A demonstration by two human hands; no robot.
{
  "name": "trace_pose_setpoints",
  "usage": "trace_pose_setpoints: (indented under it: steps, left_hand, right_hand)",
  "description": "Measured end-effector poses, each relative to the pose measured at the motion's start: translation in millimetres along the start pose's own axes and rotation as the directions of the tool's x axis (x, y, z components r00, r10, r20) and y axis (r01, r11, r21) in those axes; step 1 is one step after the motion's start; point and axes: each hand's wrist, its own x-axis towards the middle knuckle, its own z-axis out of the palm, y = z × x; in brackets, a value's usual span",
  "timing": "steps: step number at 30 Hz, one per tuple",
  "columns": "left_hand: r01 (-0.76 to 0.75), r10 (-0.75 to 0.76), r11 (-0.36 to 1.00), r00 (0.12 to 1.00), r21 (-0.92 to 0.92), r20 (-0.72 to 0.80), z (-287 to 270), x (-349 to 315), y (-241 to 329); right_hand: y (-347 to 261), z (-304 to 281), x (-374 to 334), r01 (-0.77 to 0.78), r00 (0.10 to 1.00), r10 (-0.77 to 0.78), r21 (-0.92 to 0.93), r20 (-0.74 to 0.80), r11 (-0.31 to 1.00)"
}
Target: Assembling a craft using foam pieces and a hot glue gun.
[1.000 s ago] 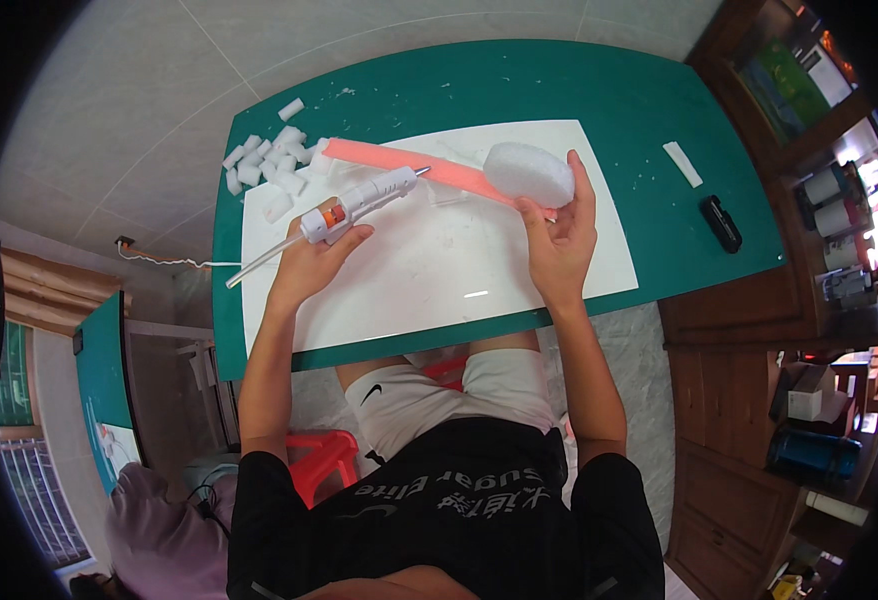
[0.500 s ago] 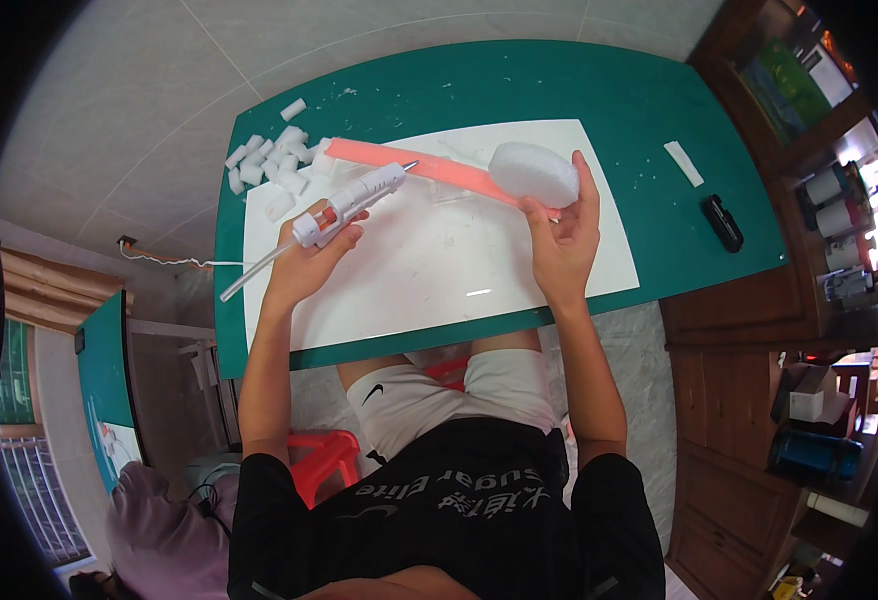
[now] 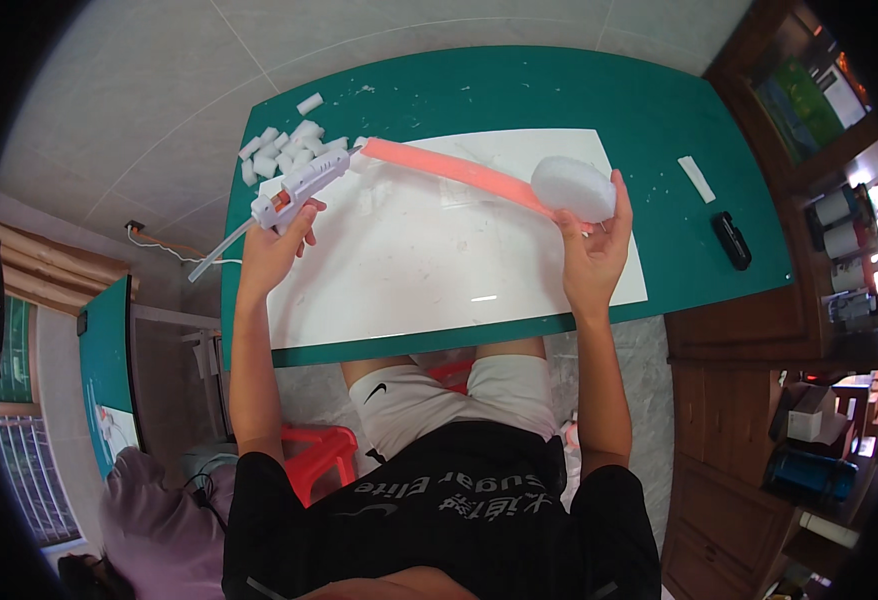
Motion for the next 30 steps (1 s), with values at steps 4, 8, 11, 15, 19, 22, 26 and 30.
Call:
trace_pose_setpoints:
  steps: [4,8,11,15,19,22,26,30]
  left_hand:
    - [-0.044,0.043,0.999,0.999,-0.032,-0.012,2.1,4.1,-9.7]
    - [0.012,-0.011,0.999,1.000,0.034,-0.015,3.4,5.7,-8.8]
    - [-0.002,0.004,0.996,1.000,0.089,-0.019,4.4,5.1,-7.4]
    - [-0.018,0.021,0.990,1.000,0.142,-0.016,5.4,6.6,-10.0]
    - [-0.005,0.010,0.992,0.999,0.126,-0.040,4.7,6.4,-6.8]
    - [-0.002,0.006,0.988,1.000,0.152,-0.028,4.9,7.7,-7.2]
    - [0.008,-0.003,0.986,0.999,0.169,-0.032,4.6,5.8,-5.4]
    - [0.023,-0.017,0.985,0.999,0.173,-0.037,4.0,5.6,-6.6]
  right_hand:
    - [-2.1,3.2,0.0,0.000,1.000,0.000,0.013,-0.006,1.000]
    - [0.7,1.6,-0.2,0.026,1.000,-0.026,-0.006,-0.002,1.000]
    - [0.2,0.6,-0.1,0.010,1.000,-0.010,0.005,-0.001,1.000]
    - [-1.4,1.3,-0.7,0.005,1.000,-0.005,0.007,-0.013,1.000]
    - [-1.9,2.6,-1.3,0.013,1.000,-0.012,0.013,-0.017,1.000]
    - [-2.2,2.1,-1.5,0.014,1.000,-0.013,0.017,-0.017,1.000]
    - [0.2,1.5,-2.1,0.030,0.999,-0.030,0.014,-0.018,0.999]
    - [-1.7,1.9,-2.5,0.020,1.000,-0.019,0.024,-0.023,1.000]
